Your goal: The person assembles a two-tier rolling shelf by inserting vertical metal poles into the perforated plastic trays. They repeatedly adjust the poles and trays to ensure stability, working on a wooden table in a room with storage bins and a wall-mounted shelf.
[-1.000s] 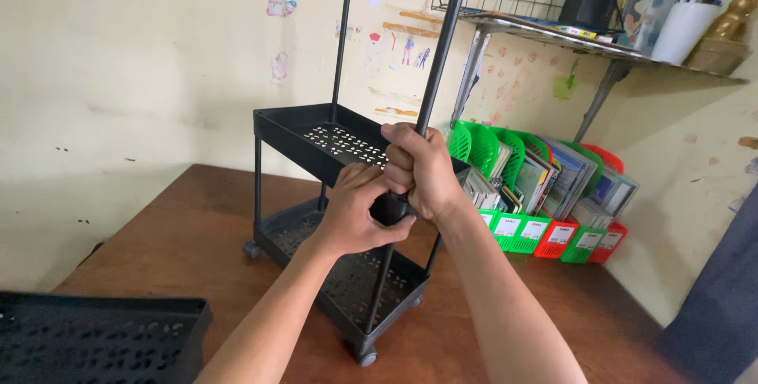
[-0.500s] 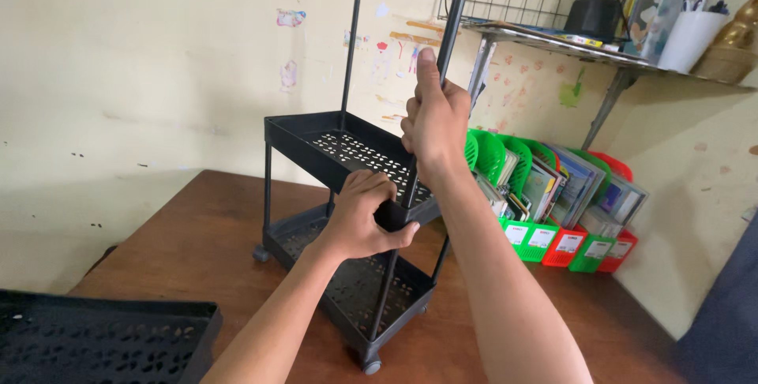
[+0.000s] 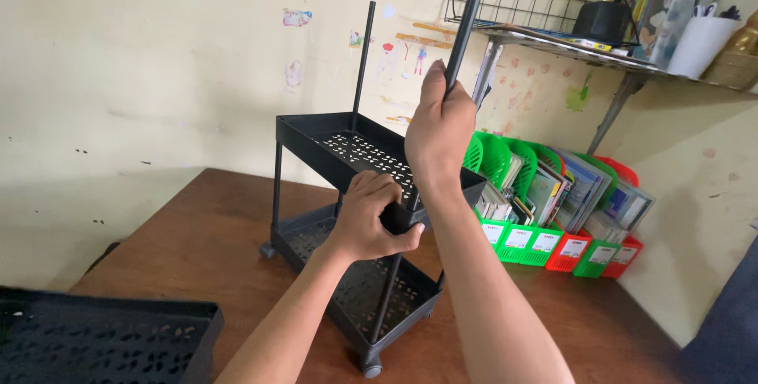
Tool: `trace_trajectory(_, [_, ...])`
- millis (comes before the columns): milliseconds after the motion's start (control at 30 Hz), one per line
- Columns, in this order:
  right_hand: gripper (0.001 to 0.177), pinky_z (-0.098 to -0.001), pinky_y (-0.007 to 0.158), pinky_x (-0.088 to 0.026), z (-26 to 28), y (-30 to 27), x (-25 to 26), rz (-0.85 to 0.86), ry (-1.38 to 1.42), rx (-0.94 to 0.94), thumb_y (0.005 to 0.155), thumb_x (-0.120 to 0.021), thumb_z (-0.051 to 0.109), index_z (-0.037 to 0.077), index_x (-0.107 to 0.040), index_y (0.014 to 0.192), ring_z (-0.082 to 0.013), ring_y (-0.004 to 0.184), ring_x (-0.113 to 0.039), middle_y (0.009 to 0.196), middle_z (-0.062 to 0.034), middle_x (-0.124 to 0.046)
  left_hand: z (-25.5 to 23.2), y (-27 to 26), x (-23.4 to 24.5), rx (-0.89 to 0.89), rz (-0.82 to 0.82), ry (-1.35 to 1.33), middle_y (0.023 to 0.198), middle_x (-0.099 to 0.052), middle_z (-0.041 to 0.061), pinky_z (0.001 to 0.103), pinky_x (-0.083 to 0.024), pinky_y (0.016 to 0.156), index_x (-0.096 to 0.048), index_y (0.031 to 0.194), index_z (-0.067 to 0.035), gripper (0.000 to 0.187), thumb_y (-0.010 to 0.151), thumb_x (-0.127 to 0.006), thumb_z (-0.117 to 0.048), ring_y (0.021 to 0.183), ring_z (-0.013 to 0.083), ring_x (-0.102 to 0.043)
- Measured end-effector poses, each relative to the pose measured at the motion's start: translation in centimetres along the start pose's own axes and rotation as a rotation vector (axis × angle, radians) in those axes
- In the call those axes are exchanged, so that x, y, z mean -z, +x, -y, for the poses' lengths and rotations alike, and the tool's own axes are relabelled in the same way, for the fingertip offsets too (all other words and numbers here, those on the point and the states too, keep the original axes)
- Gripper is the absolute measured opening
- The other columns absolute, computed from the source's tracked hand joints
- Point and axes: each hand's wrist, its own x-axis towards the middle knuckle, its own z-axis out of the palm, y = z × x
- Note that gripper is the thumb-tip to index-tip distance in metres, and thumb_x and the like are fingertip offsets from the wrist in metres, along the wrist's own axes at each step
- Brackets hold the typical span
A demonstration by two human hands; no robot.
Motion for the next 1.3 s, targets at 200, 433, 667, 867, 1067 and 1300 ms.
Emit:
trace_trajectory(200, [0.045, -0.0288, 0.037, -0.015, -0.3, 2.0, 3.0, 0.532, 0.675, -0.571, 0.102, -0.054, 0.041, 0.021, -0.033, 0.068, -0.0061, 0.041, -0.020, 0.054, 0.0085, -0.025, -0.2, 0.1, 0.3, 0.027, 0.057, -0.024, 0.075, -0.048, 0.005, 0.041, -0.040, 0.080, -0.049, 0.072, -0.009, 0.047, 0.072, -0.083, -0.042, 0.077, 0.0259, -0.048])
trace_trajectory(433, [0.048, -0.0255, 0.043, -0.018, -0.6, 2.4, 3.6, 0.698, 0.841, -0.566, 0.103, -0.058, 0.050, 0.022, -0.033, 0.073, -0.0050, 0.048, -0.021, 0.059, 0.0094, -0.023, 0.0, -0.1, 0.4, 0.033, 0.071, 0.005, 0.079, -0.051, 0.005, 0.040, -0.041, 0.084, -0.055, 0.078, -0.008, 0.045, 0.073, -0.080, -0.045, 0.083, 0.0250, -0.050])
trace_trajectory(667, [0.043, -0.0269, 0.050, -0.036, 2.4, 7.8, 2.3, 0.314, 0.536, -0.197, 0.104, -0.046, 0.052, 0.010, -0.053, 0.101, -0.0069, 0.059, -0.040, 0.070, 0.0050, -0.044, 0.5, -0.4, 0.0, 0.059, 0.129, 0.011, 0.079, -0.051, 0.003, 0.040, -0.042, 0.087, -0.056, 0.077, -0.010, 0.050, 0.081, -0.074, -0.057, 0.084, 0.0238, -0.052])
trace_trajectory(867, [0.045, -0.0300, 0.039, -0.015, 2.6, 9.8, 1.8, 0.512, 0.671, -0.290, 0.108, -0.044, 0.049, 0.020, -0.032, 0.075, -0.0075, 0.046, -0.016, 0.059, 0.0072, -0.022, 0.8, -0.3, 0.4, 0.057, 0.144, -0.042, 0.078, -0.052, 0.002, 0.039, -0.040, 0.089, -0.056, 0.074, -0.012, 0.046, 0.079, -0.075, -0.054, 0.084, 0.0235, -0.055])
trace_trajectory(1067, [0.047, -0.0292, 0.042, -0.010, 0.5, 11.2, 2.8, 0.721, 0.874, -0.395, 0.113, -0.045, 0.046, 0.024, -0.027, 0.075, -0.0065, 0.046, -0.011, 0.060, 0.0094, -0.019, 0.8, -0.1, 0.4, 0.042, 0.121, -0.050, 0.079, -0.054, 0.001, 0.040, -0.041, 0.092, -0.058, 0.076, -0.012, 0.044, 0.078, -0.078, -0.052, 0.083, 0.0227, -0.055])
trace_trajectory(1300, [0.054, -0.0317, 0.050, -0.027, -1.9, 10.9, -1.8, -0.001, 0.158, 0.281, 0.120, -0.042, 0.036, 0.012, -0.034, 0.071, -0.0091, 0.062, -0.027, 0.066, 0.0021, -0.030, 1.3, -0.4, 0.2, 0.040, 0.075, -0.050, 0.078, -0.051, 0.002, 0.040, -0.040, 0.087, -0.056, 0.074, -0.011, 0.043, 0.076, -0.077, -0.049, 0.084, 0.0235, -0.052])
